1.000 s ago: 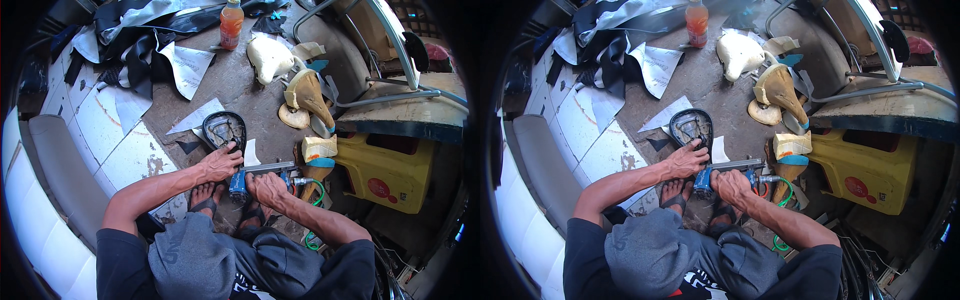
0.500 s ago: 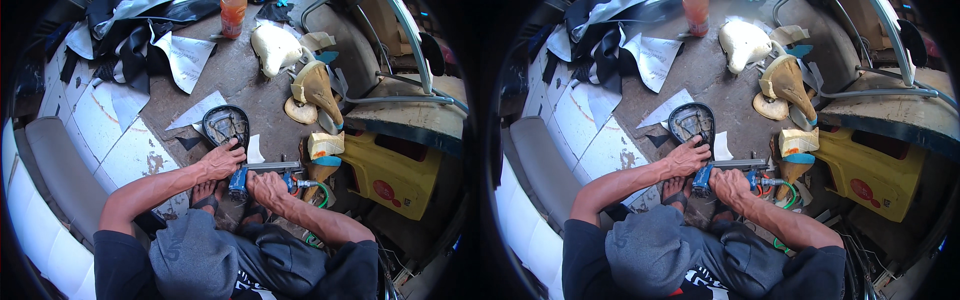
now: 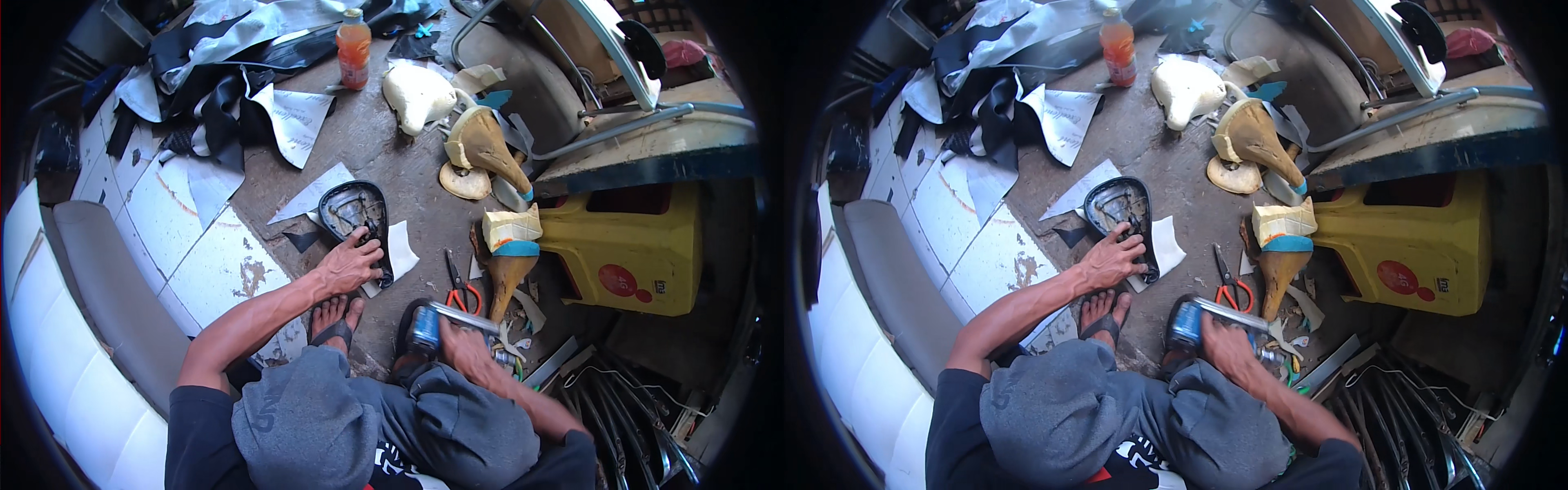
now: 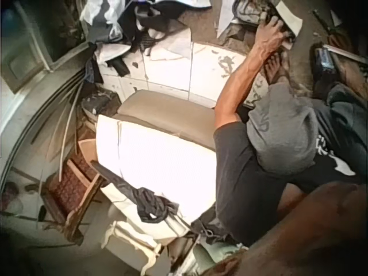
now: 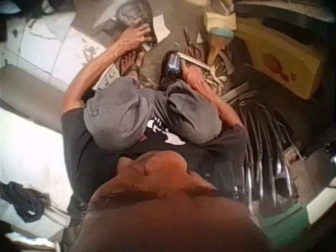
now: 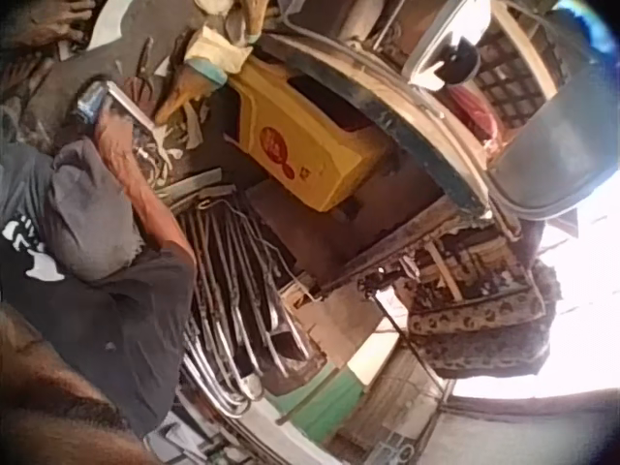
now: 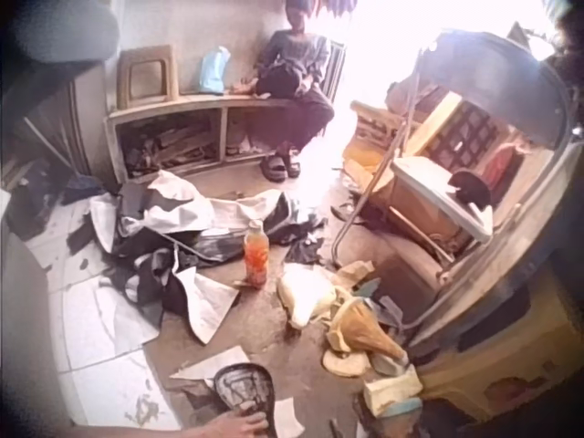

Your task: The person covers a bike seat with black fabric, staples the edges using a pneumatic stapler, cuts the excess material with scissors, and wipes the seat surface with a white cloth.

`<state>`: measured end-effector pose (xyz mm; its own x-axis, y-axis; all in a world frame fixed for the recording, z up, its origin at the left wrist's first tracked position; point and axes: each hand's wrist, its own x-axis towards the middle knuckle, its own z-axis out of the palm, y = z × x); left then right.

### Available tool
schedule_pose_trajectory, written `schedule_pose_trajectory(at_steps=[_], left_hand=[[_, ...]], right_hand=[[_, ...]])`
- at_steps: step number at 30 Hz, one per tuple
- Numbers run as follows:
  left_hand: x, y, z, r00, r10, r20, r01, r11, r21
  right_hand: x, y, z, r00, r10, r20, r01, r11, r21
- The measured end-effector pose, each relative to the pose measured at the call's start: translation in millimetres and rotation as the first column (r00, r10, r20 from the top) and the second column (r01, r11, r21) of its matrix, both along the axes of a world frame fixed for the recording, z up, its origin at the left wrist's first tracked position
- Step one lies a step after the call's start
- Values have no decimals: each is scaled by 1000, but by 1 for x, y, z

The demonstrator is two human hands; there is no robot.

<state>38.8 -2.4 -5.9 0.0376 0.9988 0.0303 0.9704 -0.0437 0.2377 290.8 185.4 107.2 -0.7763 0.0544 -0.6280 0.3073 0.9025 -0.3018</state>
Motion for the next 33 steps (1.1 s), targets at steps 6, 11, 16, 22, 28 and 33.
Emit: schedule_pose_trajectory(at_steps=[6,11,16,22,28,33], left_hand=[[20,11,21,962,167,215,-166,986,-23],[36,27,14,946,255,198,-248,967,-60],[35,23,6,900,360,246,-326,930,-169],[37,37,18,892,369,262,-354,930,-105],[33,46,22,885,393,251,-396,917,-41],[22,62,39,926,309,218,-312,950,-23]], right_hand=[[200,7,-49,881,-441,170,397,886,237],[268,2,-100,839,-438,323,312,874,373],[70,13,-73,790,-523,-320,567,821,59],[16,43,-112,776,-564,-281,607,789,92],[25,43,-110,734,-532,-423,629,767,126],[44,56,-113,653,-628,-423,693,721,0]])
